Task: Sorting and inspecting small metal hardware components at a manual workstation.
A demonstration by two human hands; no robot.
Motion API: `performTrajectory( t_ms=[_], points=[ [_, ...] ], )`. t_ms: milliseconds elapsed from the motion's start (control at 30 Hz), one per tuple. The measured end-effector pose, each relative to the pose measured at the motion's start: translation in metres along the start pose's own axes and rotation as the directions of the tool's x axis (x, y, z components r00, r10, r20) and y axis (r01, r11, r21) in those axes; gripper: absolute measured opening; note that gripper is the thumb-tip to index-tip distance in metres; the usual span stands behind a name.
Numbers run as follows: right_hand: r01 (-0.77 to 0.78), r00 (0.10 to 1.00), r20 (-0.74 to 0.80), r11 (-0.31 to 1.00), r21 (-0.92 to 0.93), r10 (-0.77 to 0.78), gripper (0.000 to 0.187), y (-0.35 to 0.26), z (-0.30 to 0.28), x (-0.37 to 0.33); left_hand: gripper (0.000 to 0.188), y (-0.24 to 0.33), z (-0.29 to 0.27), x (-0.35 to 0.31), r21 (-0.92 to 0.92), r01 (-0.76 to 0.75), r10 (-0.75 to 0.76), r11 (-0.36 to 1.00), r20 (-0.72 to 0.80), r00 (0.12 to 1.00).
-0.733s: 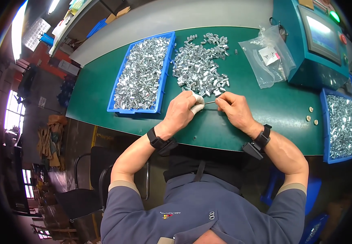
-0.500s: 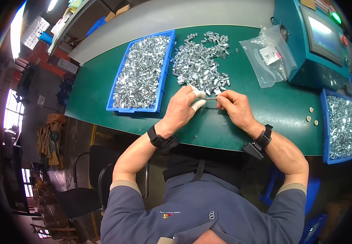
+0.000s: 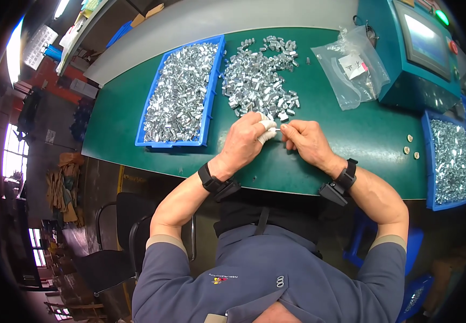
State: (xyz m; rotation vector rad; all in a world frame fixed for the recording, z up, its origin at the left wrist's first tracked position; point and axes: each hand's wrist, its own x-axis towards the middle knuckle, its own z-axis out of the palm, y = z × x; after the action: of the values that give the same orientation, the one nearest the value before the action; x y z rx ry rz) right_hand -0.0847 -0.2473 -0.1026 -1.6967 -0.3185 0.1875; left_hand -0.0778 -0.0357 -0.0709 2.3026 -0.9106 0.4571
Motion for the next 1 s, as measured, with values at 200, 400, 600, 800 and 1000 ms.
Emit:
performTrajectory(
  t_ms=[200, 400, 600, 800, 1000],
  points=[
    [-0.03, 0.998, 0.049, 0.999, 0.037, 0.028, 0.045, -0.007, 0.002, -0.005, 0.018, 0.0, -0.016, -0.01, 0.049, -0.01, 0.006, 0.999, 0.067, 0.998],
    [-0.039, 0.998, -0.051, 0.996, 0.079, 0.043, 0.046, 0.001, -0.008, 0.003, 0.016, -0.052, -0.077, -0.021, 0.318, 0.08, -0.033, 0.945, -0.151, 0.988],
    [-0.036, 0.995, -0.092, 0.991, 0.132, 0.048, 0.044, -0.001, -0.005, -0.001, 0.03, -0.06, -0.088, -0.005, 0.465, 0.111, -0.092, 0.878, -0.064, 0.994],
    [-0.039, 0.991, -0.119, 0.986, 0.163, 0.059, 0.045, 0.004, -0.001, 0.001, 0.023, -0.054, -0.036, -0.012, 0.456, 0.142, -0.239, 0.878, 0.162, 0.957],
    [-0.035, 0.996, -0.072, 0.992, 0.119, 0.044, 0.043, 0.001, -0.008, 0.002, 0.028, -0.026, -0.044, -0.028, 0.233, 0.225, -0.26, 0.946, 0.131, 0.957]
  ],
)
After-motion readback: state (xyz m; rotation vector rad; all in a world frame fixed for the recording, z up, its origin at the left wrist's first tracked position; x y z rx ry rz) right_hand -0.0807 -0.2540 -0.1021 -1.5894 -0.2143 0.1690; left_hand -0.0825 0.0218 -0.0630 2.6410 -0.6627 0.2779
